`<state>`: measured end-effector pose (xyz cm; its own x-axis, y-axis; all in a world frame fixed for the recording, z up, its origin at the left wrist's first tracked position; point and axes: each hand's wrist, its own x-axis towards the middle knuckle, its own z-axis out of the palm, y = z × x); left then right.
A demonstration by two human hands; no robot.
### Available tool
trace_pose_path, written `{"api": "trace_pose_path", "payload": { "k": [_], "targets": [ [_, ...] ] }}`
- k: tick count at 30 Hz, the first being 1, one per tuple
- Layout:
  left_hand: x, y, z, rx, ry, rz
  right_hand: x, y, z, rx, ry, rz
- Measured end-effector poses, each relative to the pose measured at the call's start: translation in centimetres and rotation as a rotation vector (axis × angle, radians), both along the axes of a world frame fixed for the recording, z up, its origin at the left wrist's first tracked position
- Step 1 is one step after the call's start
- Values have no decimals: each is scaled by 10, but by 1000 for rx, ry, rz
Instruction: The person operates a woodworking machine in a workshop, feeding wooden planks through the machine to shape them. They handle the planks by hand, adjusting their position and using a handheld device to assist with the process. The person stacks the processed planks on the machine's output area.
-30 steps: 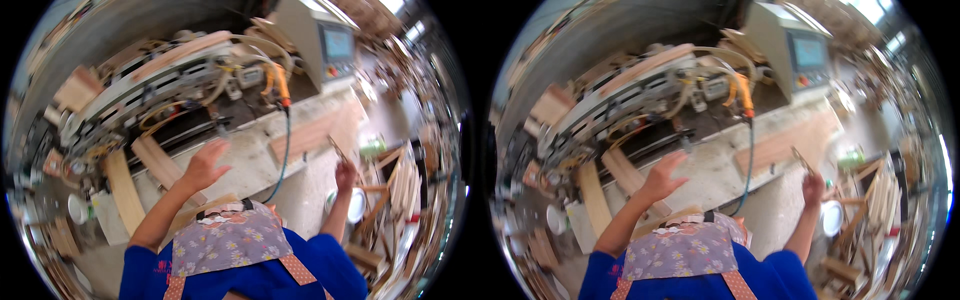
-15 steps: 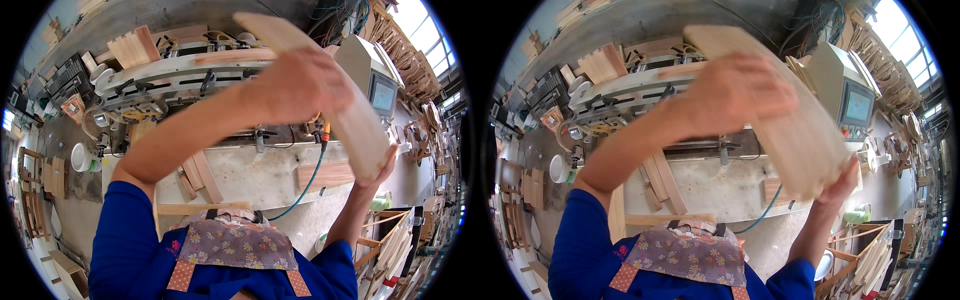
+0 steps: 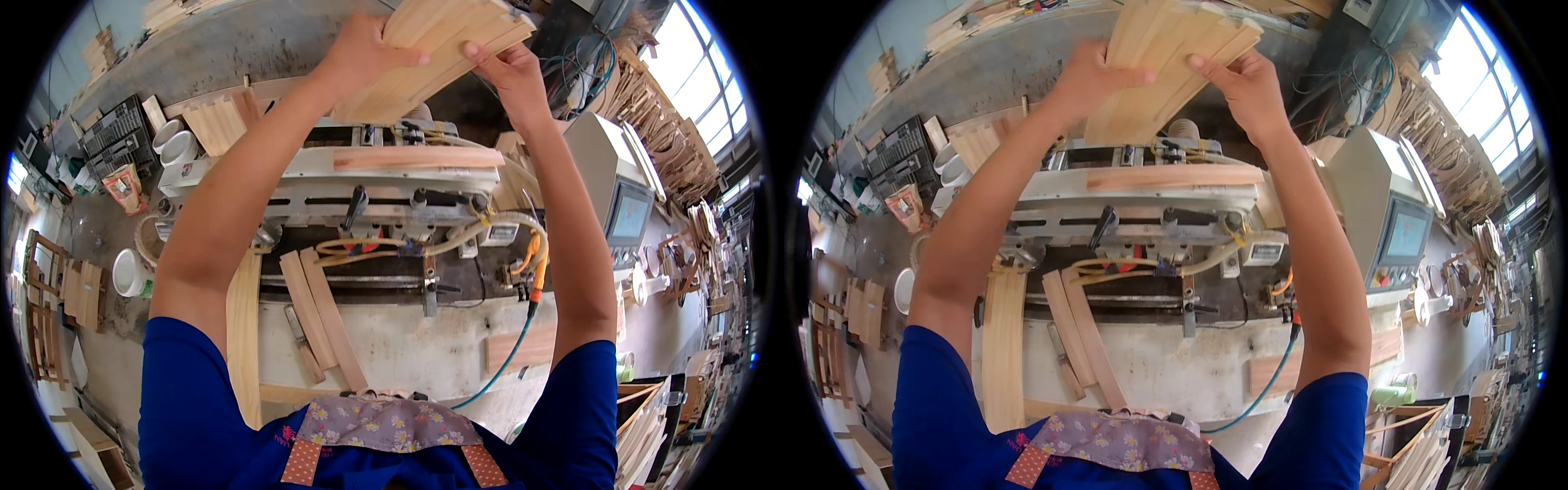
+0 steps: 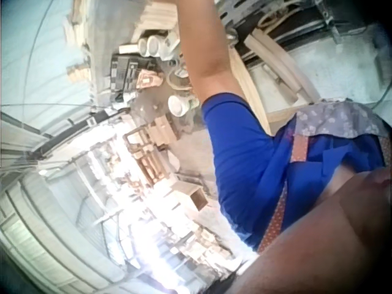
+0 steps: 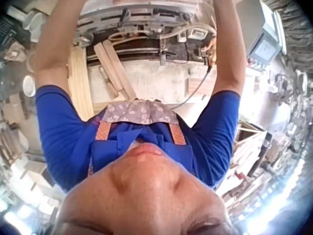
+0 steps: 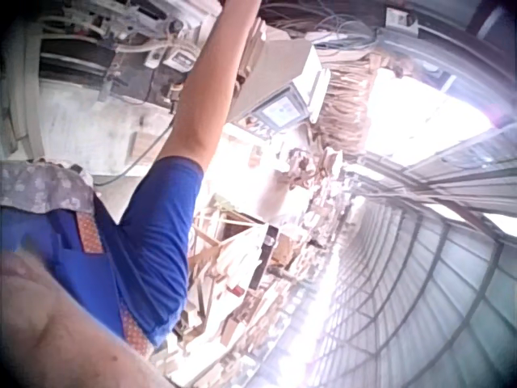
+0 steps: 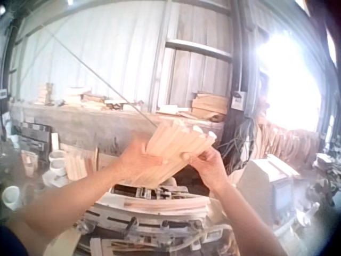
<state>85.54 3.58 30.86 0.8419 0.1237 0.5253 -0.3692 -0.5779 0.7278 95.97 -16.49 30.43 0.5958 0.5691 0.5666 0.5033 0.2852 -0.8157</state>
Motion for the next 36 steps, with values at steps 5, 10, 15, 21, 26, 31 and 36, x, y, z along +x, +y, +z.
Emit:
{"api": "trace_pose_path", "payload": {
  "k": [5, 10, 15, 21, 26, 31, 36],
  "targets": [
    [30, 38, -41, -120, 42, -48, 34, 37, -20, -188, 34, -41],
    [52, 56, -85, -105, 192, 3, 59, 51, -78, -295, 144, 67],
    [46, 43, -121, -165, 459, 11, 67, 41, -131, -464, 187, 55],
    [65, 23, -130, -104, 392, -11, 85, 15, -148, -379, 206, 75],
    [69, 20, -135, -125, 351, -16, 85, 9, -141, -351, 300, 147],
    [74, 22, -146, -87, 305, -6, 85, 7, -140, -383, 244, 118],
    [74, 26, -152, -67, 302, 3, 85, 7, -144, -398, 250, 118]
  ]
}}
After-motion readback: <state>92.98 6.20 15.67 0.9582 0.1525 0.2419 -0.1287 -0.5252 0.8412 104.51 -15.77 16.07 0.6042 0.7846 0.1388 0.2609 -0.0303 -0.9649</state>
